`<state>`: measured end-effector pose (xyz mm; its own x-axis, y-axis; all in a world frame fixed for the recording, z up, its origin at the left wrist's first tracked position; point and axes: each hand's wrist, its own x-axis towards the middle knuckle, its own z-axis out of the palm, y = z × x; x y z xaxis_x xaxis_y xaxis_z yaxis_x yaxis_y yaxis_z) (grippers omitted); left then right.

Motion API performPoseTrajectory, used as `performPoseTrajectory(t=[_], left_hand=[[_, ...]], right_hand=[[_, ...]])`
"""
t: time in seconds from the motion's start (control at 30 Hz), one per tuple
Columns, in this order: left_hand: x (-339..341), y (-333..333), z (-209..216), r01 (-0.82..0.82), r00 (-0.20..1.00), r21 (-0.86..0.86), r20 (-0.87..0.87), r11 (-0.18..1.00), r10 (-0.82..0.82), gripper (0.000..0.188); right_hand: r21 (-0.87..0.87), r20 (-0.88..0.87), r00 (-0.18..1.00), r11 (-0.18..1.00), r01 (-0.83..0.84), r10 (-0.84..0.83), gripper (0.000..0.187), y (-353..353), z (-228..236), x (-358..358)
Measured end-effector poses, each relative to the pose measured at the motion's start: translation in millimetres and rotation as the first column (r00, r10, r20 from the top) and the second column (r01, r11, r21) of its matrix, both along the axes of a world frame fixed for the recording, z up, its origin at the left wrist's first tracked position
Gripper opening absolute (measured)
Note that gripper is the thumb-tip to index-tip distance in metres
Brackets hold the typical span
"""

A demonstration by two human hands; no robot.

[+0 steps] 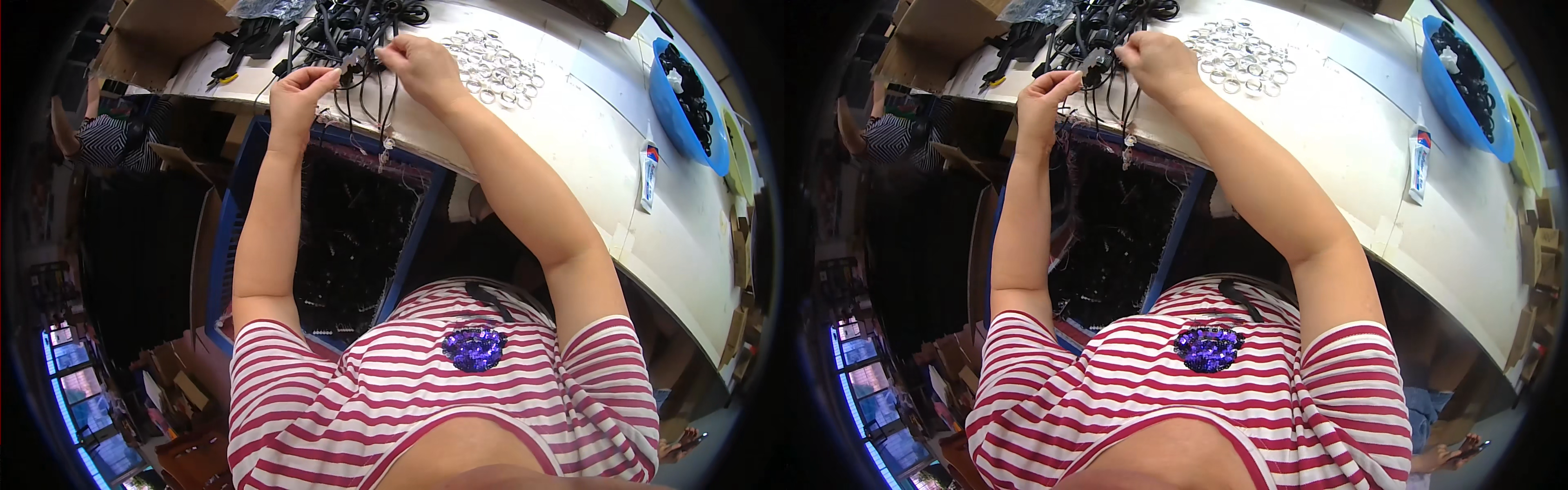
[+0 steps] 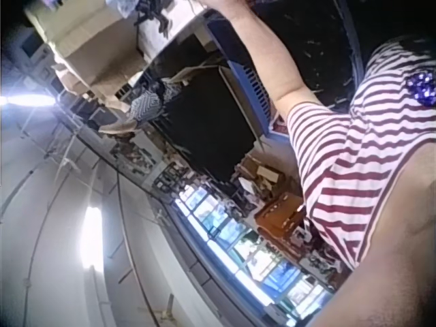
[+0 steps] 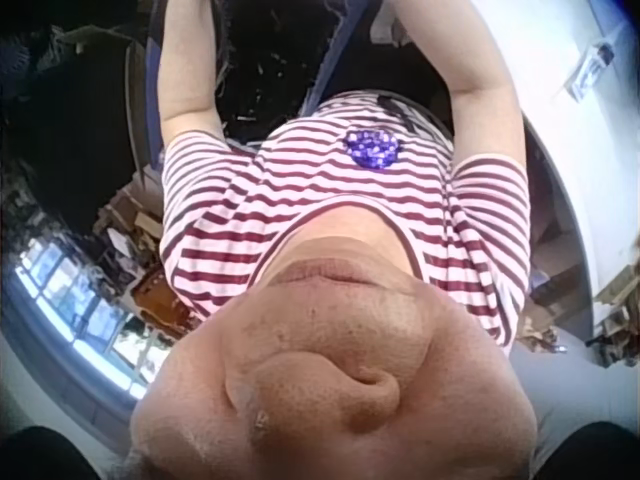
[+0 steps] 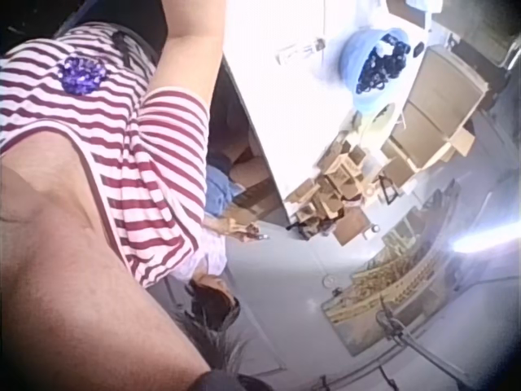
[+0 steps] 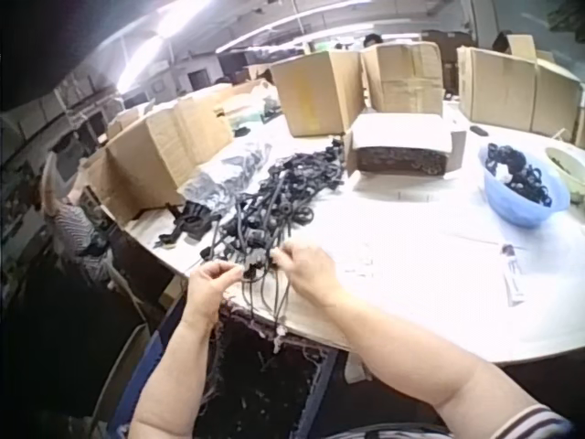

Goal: The person applies glue from a tube into a small black cylindrical component and secures its cap. They then retrieve tangled black cords from a blue basket, untangle them, and attach small metal rings to the ends of the cords. The process involves repeated handling of the cords and components on a white table.

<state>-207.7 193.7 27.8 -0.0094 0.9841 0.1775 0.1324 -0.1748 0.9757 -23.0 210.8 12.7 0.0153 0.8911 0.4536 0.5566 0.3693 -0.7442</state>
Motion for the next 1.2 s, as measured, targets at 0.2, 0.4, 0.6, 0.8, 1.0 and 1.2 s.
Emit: performPoseTrajectory(t=[0.2,0.4,0.6,0.8,1.0,1.2], left_hand=[[-5,2,2,0.056,0.996,-0.042,-0.067,0.998,-0.059,0.017],[-5,9,-2,0.139,0.987,-0.101,-0.061,0.985,-0.146,0.02],[-14,19,-6,0.251,0.968,-0.226,0.067,0.941,-0.242,0.021],[6,4,-3,0.053,0.988,-0.07,-0.145,0.996,-0.063,0.018],[2,13,-4,0.114,0.989,-0.095,-0.08,0.989,-0.122,0.02],[5,17,-7,0.141,0.984,-0.155,-0.087,0.978,-0.155,0.02]], right_hand=[[0.189,-0.149,0.963,0.963,-0.194,0.223,0.023,12,-10,-1],[-0.093,-0.497,0.791,0.885,-0.456,0.356,0.02,18,-19,-2],[-0.313,-0.842,0.5,0.569,-0.76,0.204,0.016,20,-11,6],[0.104,0.024,0.998,0.993,-0.055,0.053,0.02,2,-6,-11],[-0.161,-0.596,0.77,0.906,-0.392,0.227,0.024,13,-15,-4],[-0.075,-0.578,0.745,0.888,-0.454,0.333,0.017,18,-22,-3]])
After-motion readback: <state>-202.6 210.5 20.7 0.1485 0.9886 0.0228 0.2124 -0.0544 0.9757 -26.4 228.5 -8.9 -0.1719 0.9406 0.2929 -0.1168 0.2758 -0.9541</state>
